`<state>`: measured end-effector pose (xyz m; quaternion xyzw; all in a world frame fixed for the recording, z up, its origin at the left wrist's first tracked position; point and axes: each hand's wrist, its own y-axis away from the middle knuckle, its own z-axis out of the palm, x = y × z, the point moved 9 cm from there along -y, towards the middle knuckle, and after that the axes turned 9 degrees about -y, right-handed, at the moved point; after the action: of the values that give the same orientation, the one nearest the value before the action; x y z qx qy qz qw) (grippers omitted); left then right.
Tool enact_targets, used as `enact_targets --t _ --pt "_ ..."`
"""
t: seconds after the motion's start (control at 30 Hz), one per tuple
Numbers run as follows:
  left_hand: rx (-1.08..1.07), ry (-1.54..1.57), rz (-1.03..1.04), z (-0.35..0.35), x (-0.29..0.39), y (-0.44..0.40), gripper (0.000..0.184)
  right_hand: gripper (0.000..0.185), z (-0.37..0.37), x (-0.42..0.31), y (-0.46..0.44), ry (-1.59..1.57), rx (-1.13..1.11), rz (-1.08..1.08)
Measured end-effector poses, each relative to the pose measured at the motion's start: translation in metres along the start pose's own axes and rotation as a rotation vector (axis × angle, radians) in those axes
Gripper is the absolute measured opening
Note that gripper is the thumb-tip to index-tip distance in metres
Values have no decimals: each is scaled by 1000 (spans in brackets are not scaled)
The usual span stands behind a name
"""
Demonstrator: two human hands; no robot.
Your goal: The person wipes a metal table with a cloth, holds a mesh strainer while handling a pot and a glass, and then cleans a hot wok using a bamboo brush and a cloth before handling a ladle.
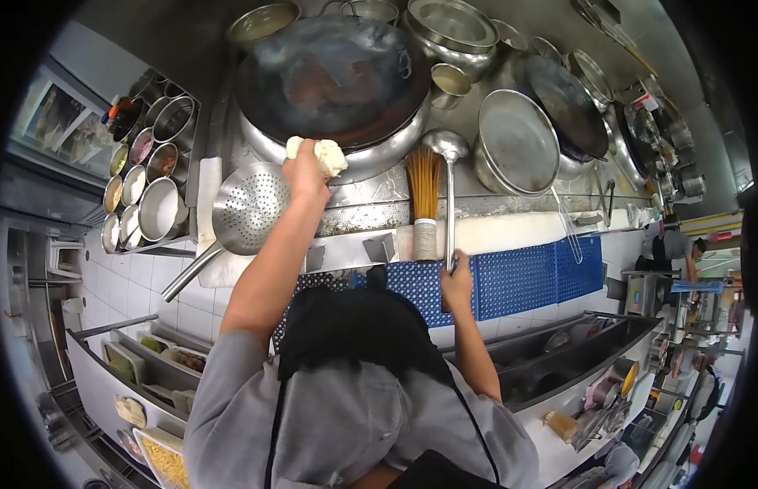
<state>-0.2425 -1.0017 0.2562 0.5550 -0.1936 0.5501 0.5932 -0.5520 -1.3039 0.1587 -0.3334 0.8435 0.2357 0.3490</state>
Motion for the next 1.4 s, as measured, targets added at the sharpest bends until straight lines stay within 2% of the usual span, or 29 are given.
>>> enact_targets --t 0.07,0.1,0.2,0.23,0.33,0.4,0.47,0.53,0.6,0.67,0.73,0.8,0.83,0.87,0.9,0.93,1.0,1.07,1.1,1.13,1.2,1.23,1.27,1.3,1.33,1.4 --pt "-9 11 13 6 -10 -8 22 48 -6 -8 7 -18 94 -36" --pt "-19 18 22 11 -16 -14 22 49 -13 -16 7 33 78 74" --pt "-58 39 33 17 -22 -20 18 43 -16 -24 6 -206 70 -69" --pt "-45 13 20 17 -24 -20 17 36 -7 -19 4 -480 -30 100" --pt "-20 45 24 21 -20 -15 9 38 -4 -72 -34 -823 -145 23" --pt "-15 56 18 22 -22 -20 10 44 -22 -133 -84 -747 -153 -197" --pt "9 67 5 23 -23 -23 10 52 -57 -214 -124 -622 -172 -153" --pt "8 73 -5 24 -26 -28 10 61 -77 -262 -184 -601 -152 -180" --pt "-33 107 3 27 -24 -26 11 56 -84 -294 -242 -371 -61 -180" --pt "-135 30 -90 26 -25 -23 20 52 -87 -315 -314 -55 126 -401" --pt "-262 104 -187 23 -23 -9 26 47 -73 -309 -376 -70 72 -276" --pt "-372 84 -128 -5 -38 -14 32 26 -55 -304 -423 -204 -41 -191" --pt "-319 31 -128 -23 -35 0 34 19 -45 -301 -445 -268 -92 -143" --pt "-307 -5 -140 -49 -41 4 39 14 -40 -313 -432 -400 -269 -52" --pt "-288 31 -146 -76 -47 9 40 21 -29 -301 -451 -768 -356 92" --pt "-252 10 -130 -102 -48 16 41 25 -39 -326 -420 -1173 -457 104" --pt "-259 120 -131 -137 -46 32 40 24 -44 -338 -407 -1799 -556 349" --pt "-232 154 -204 -162 -42 49 37 21 -53 -353 -383 -1837 -619 268" --pt "-102 162 -213 -164 -30 62 37 22 -52 -360 -367 -1821 -728 302" --pt "-165 164 -261 -182 -39 55 37 11 -53 -362 -360 -1844 -789 258" --pt "-332 251 -287 -185 -44 51 39 10 -62 -378 -309 -1884 -842 330" --pt "-338 266 -275 -176 -39 53 39 11 -65 -384 -280 -1926 -892 385" --pt "-349 279 -261 -162 -35 54 39 18 -67 -388 -252 -1969 -939 437" --pt "-412 274 -300 -155 -40 51 42 34 -70 -391 -230 -2007 -964 403" --pt "-456 241 -265 -144 -40 50 58 35 -66 -390 -207 -2043 -1013 447" --pt "-399 197 -232 -115 -32 62 79 36 -58 -384 -160 -2115 -1103 534"
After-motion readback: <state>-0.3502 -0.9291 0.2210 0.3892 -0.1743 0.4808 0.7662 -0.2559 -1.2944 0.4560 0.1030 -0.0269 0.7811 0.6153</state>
